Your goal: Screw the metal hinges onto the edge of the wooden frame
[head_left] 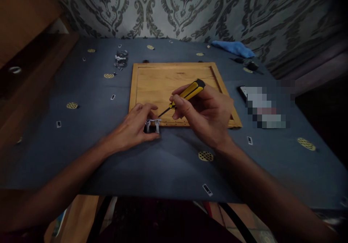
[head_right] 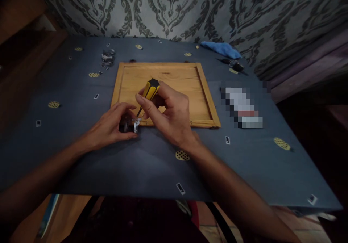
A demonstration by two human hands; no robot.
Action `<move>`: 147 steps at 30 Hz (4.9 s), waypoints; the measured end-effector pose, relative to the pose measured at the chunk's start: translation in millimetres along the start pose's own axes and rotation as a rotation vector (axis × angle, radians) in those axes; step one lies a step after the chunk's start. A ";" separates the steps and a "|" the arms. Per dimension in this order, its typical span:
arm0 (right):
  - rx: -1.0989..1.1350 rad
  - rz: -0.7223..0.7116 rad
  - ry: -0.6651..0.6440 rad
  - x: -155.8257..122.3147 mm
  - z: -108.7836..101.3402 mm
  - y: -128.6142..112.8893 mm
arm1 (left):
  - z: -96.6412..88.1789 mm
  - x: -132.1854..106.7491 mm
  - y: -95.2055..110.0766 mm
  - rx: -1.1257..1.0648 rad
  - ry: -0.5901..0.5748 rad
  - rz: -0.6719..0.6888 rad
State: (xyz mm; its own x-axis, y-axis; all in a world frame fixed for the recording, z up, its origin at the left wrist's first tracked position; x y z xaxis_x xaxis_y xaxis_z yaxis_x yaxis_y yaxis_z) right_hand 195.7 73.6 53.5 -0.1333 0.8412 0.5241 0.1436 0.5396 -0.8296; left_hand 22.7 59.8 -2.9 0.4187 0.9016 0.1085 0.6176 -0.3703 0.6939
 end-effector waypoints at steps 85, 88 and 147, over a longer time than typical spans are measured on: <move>-0.133 -0.067 0.006 -6.7 5.5 4.9 | -0.3 1.1 0.3 -0.009 -0.016 -0.005; -0.130 -0.080 0.002 -6.8 5.7 5.3 | -0.5 1.2 1.4 -0.004 -0.025 0.000; -0.048 -0.045 -0.250 10.0 10.5 1.0 | 1.2 0.8 -0.1 -0.004 -0.016 0.015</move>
State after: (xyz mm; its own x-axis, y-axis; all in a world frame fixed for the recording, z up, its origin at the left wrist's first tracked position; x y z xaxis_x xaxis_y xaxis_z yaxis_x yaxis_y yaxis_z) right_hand 184.2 82.2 55.9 -0.3781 0.7848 0.4911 0.1775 0.5821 -0.7935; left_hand 23.8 60.3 -3.7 0.4385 0.8923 0.1070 0.6085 -0.3824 0.6954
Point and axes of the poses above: each hand's wrist, its own x-axis towards the middle knuckle, its own z-axis out of the palm, y = z × x, the point moved 6 cm from there along x, towards the middle knuckle, and after that the axes turned 2 degrees about y, right-handed, at the moved point
